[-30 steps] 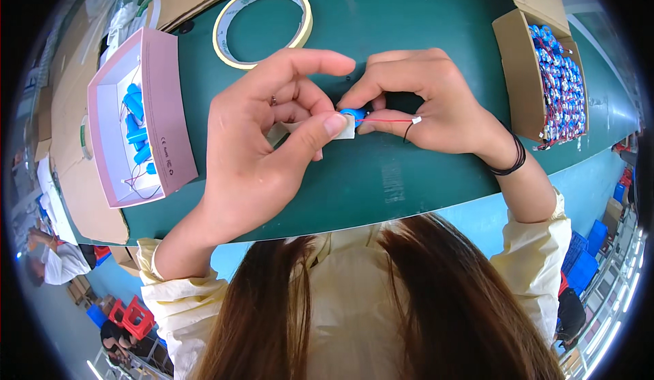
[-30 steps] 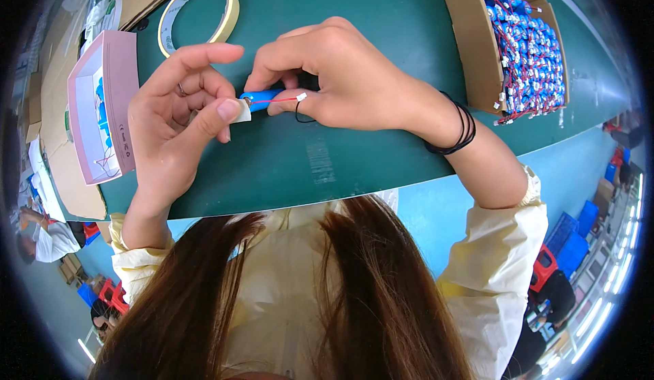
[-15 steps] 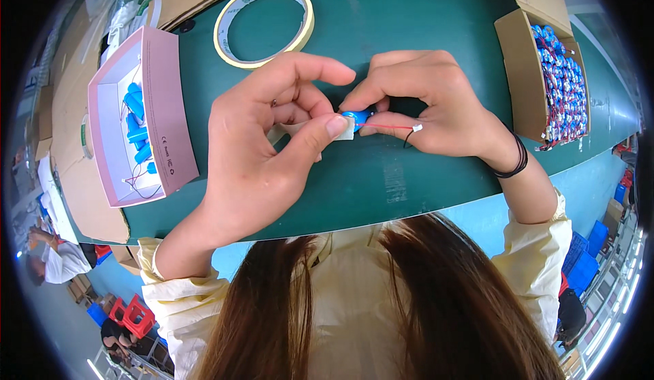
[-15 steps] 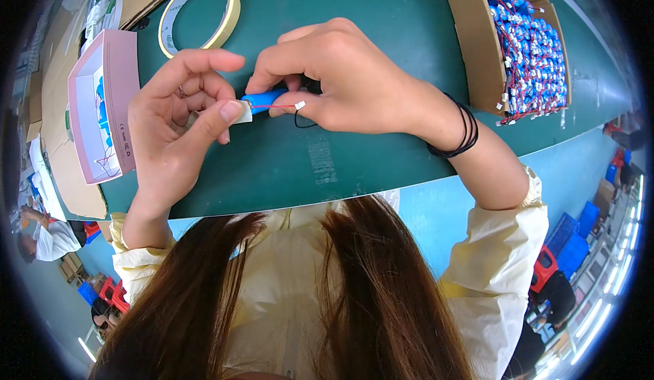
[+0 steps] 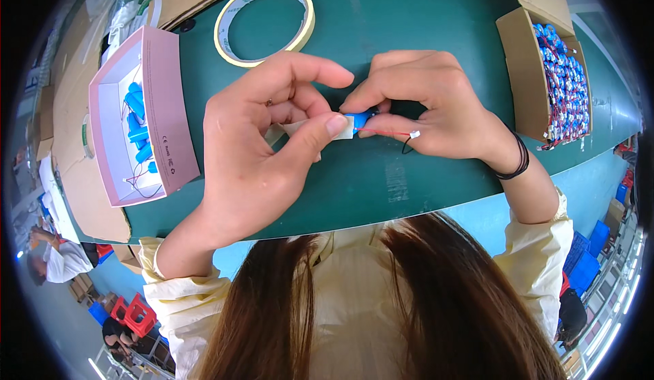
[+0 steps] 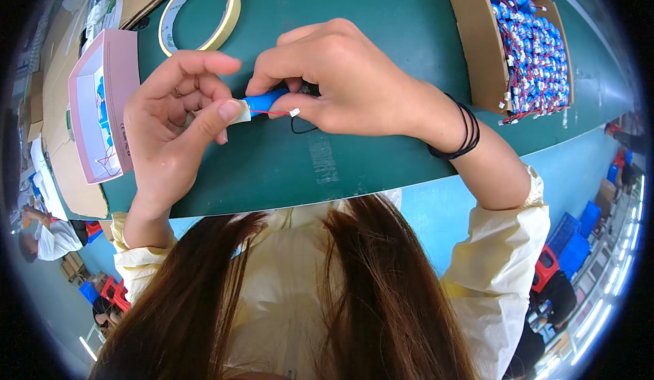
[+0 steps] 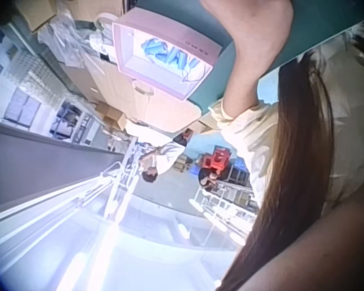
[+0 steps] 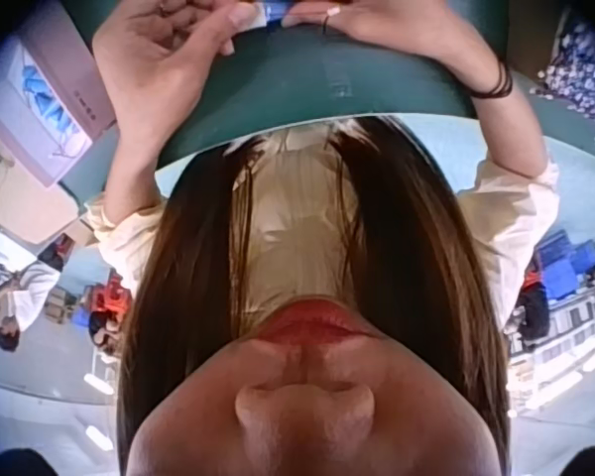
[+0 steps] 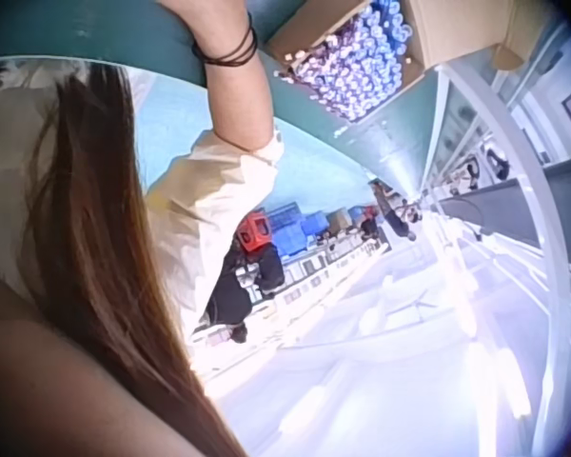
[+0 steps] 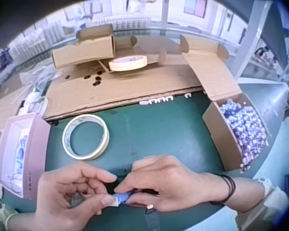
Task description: Assembling and applying tape to small electronic components at a manual assembly station.
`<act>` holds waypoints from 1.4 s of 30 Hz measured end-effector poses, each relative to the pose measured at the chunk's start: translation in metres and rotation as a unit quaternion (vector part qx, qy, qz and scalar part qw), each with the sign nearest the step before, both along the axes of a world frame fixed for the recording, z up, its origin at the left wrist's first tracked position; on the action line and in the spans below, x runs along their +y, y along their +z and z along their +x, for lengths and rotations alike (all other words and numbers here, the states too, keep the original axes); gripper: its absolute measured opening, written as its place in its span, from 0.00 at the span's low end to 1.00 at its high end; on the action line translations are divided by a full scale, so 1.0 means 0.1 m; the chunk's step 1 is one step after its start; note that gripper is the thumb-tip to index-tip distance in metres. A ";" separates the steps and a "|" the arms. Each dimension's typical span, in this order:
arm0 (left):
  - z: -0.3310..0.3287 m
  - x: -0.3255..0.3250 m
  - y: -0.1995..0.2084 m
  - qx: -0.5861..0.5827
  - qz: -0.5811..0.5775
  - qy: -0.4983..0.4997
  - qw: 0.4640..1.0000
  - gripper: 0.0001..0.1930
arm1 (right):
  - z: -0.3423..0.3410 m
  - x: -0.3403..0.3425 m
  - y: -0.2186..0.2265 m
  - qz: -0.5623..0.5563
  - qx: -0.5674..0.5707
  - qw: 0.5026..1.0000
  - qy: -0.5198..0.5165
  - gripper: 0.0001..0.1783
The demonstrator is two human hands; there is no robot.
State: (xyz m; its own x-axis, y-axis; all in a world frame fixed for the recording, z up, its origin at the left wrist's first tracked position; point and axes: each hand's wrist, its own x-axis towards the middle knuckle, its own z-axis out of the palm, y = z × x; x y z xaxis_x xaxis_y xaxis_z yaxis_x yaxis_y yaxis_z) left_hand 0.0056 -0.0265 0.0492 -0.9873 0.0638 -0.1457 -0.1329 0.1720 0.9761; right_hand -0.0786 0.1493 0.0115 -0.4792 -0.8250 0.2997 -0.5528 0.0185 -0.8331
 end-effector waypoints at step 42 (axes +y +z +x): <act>0.04 0.04 -0.08 0.029 -0.055 0.030 0.998 0.11 | 0.04 -0.02 0.01 0.014 -0.018 1.000 -0.017 0.11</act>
State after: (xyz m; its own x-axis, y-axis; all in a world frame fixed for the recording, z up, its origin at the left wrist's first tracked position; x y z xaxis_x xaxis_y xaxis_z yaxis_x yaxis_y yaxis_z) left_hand 0.0098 -0.0224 0.0413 -0.9958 -0.0081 -0.0914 -0.0901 0.2724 0.9580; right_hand -0.0747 0.1472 0.0123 -0.5173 -0.8158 0.2588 -0.5212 0.0604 -0.8513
